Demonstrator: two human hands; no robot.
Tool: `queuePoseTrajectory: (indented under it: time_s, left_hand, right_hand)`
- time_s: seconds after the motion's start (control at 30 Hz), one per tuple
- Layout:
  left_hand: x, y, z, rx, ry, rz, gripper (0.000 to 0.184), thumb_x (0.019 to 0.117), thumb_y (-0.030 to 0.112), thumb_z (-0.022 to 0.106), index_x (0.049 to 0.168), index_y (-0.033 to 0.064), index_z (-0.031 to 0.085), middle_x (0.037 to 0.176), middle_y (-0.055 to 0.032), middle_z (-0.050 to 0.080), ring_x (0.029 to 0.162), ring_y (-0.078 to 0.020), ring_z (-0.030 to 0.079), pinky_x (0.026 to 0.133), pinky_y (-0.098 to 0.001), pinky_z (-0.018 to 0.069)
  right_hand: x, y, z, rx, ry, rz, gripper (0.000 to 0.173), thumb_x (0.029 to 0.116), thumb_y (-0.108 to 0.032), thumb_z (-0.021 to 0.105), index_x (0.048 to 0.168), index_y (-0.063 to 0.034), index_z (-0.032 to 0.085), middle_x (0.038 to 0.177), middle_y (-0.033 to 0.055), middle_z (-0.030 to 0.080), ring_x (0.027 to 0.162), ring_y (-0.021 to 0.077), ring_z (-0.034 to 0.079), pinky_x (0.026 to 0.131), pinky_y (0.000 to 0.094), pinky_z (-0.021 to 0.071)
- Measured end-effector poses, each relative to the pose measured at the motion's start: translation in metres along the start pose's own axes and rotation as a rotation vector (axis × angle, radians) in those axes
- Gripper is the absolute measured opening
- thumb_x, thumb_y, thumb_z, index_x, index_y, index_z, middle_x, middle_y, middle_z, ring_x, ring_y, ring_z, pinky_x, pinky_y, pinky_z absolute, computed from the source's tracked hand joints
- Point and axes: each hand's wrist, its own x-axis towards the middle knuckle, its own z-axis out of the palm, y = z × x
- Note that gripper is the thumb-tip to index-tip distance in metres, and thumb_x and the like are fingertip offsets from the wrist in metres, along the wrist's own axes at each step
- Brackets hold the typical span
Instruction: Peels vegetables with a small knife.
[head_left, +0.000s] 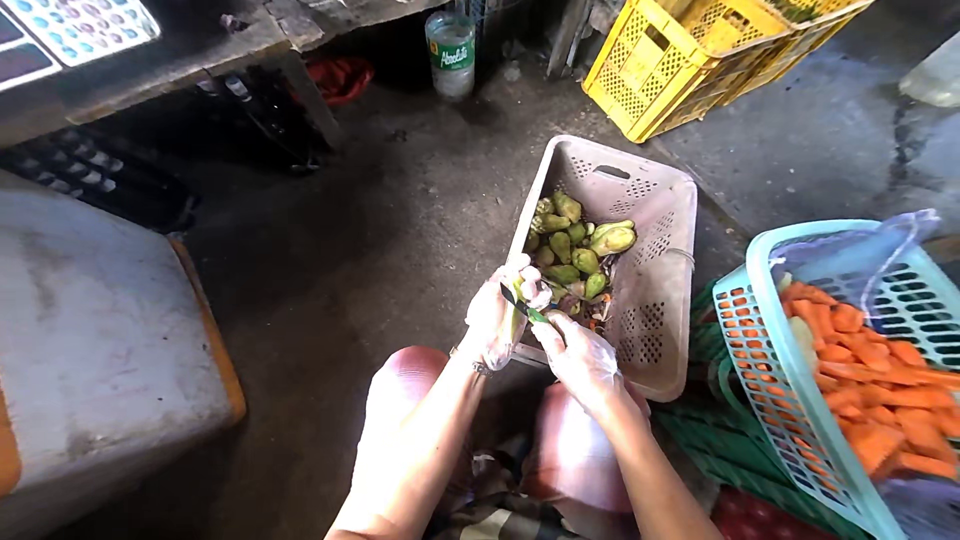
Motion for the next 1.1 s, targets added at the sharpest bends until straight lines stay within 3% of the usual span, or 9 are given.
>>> queuePoseTrajectory:
  time_s: [0.23, 0.4, 0.5, 0.57, 0.67, 0.73, 0.87, 1.03, 1.1]
  left_hand:
    - [0.002, -0.005, -0.002, 0.146, 0.068, 0.054, 0.043, 0.1129, 0.025, 0.018, 0.114, 0.0037, 0.056, 0.075, -0.0055, 0.062, 0.064, -0.0139, 0.063, 0.064, -0.0267, 0.0566]
    - [-0.005, 0.002, -0.003, 0.434, 0.075, -0.002, 0.045, 0.1129, 0.027, 0.022, 0.125, 0.001, 0.057, 0.103, -0.0115, 0.073, 0.079, -0.0151, 0.069, 0.068, -0.0271, 0.056]
    - [-0.019, 0.007, 0.008, 0.65, 0.074, -0.043, 0.033, 0.1107, 0.02, 0.031, 0.118, 0.0004, 0.057, 0.082, -0.0054, 0.065, 0.066, -0.0103, 0.063, 0.061, -0.0242, 0.0545]
    - [-0.023, 0.008, 0.011, 0.737, 0.016, -0.079, 0.028, 0.1069, 0.012, 0.037, 0.131, 0.0024, 0.048, 0.078, -0.0014, 0.059, 0.062, -0.0063, 0.058, 0.059, -0.0211, 0.0515]
    - [-0.023, 0.0, 0.009, 0.706, 0.057, -0.008, 0.02, 0.1055, 0.01, 0.036, 0.109, 0.0038, 0.055, 0.063, 0.0028, 0.057, 0.051, -0.0028, 0.055, 0.05, -0.0175, 0.0482]
    - [-0.02, -0.004, 0.006, 0.705, 0.073, 0.013, 0.026, 0.1091, 0.015, 0.035, 0.113, 0.0033, 0.058, 0.063, 0.0023, 0.054, 0.049, -0.0036, 0.05, 0.048, -0.0184, 0.0451]
    - [-0.012, -0.012, 0.006, 0.724, 0.129, 0.023, 0.031, 0.1087, 0.014, 0.034, 0.087, 0.0068, 0.054, 0.054, 0.004, 0.047, 0.044, -0.0033, 0.044, 0.044, -0.0185, 0.0402]
    - [-0.002, -0.016, -0.002, 0.741, 0.065, 0.009, 0.027, 0.1095, 0.015, 0.028, 0.102, 0.0052, 0.052, 0.057, 0.0038, 0.043, 0.044, -0.0039, 0.041, 0.045, -0.0185, 0.0393]
    - [-0.003, -0.019, -0.003, 0.769, 0.082, 0.011, 0.032, 0.1101, 0.017, 0.027, 0.096, 0.0056, 0.053, 0.056, 0.0042, 0.045, 0.045, -0.0039, 0.041, 0.045, -0.0188, 0.0386]
  right_hand:
    - [0.013, -0.01, 0.004, 0.021, 0.02, 0.091, 0.048, 0.1096, -0.043, 0.041, 0.133, -0.0076, 0.064, 0.119, 0.0193, 0.071, 0.115, 0.0344, 0.067, 0.097, 0.0552, 0.0488]
    - [0.012, -0.004, 0.004, 0.076, 0.09, 0.115, 0.049, 0.1093, -0.044, 0.042, 0.133, -0.0075, 0.065, 0.119, 0.0189, 0.071, 0.116, 0.0341, 0.067, 0.098, 0.0555, 0.0487]
    - [0.011, 0.001, 0.002, 0.063, 0.115, 0.163, 0.049, 0.1096, -0.043, 0.04, 0.135, -0.0087, 0.063, 0.122, 0.0188, 0.07, 0.118, 0.0351, 0.066, 0.099, 0.0566, 0.0484]
    - [0.009, 0.0, -0.001, 0.039, 0.102, 0.179, 0.049, 0.1101, -0.043, 0.039, 0.136, -0.0088, 0.062, 0.123, 0.0189, 0.07, 0.119, 0.0349, 0.066, 0.1, 0.0556, 0.0482]
    - [0.003, -0.002, -0.004, 0.047, 0.072, 0.143, 0.05, 0.1098, -0.043, 0.04, 0.136, -0.0071, 0.062, 0.123, 0.0199, 0.07, 0.119, 0.0356, 0.066, 0.099, 0.0556, 0.0485]
    - [0.002, -0.003, -0.005, 0.042, 0.064, 0.142, 0.05, 0.1093, -0.044, 0.041, 0.137, -0.0085, 0.062, 0.124, 0.0188, 0.07, 0.119, 0.0352, 0.066, 0.099, 0.0567, 0.0485]
    - [0.008, 0.0, -0.01, 0.006, 0.043, 0.151, 0.051, 0.1089, -0.046, 0.041, 0.14, -0.0108, 0.06, 0.126, 0.0183, 0.069, 0.121, 0.035, 0.065, 0.1, 0.0572, 0.0477]
    - [0.022, 0.006, -0.009, -0.006, -0.004, 0.176, 0.053, 0.1092, -0.049, 0.038, 0.142, -0.0122, 0.058, 0.129, 0.0184, 0.068, 0.123, 0.035, 0.063, 0.102, 0.057, 0.0469]
    - [0.025, 0.012, -0.006, -0.013, -0.004, 0.202, 0.053, 0.1095, -0.049, 0.037, 0.142, -0.0121, 0.058, 0.129, 0.0187, 0.068, 0.123, 0.0358, 0.063, 0.101, 0.0576, 0.0467]
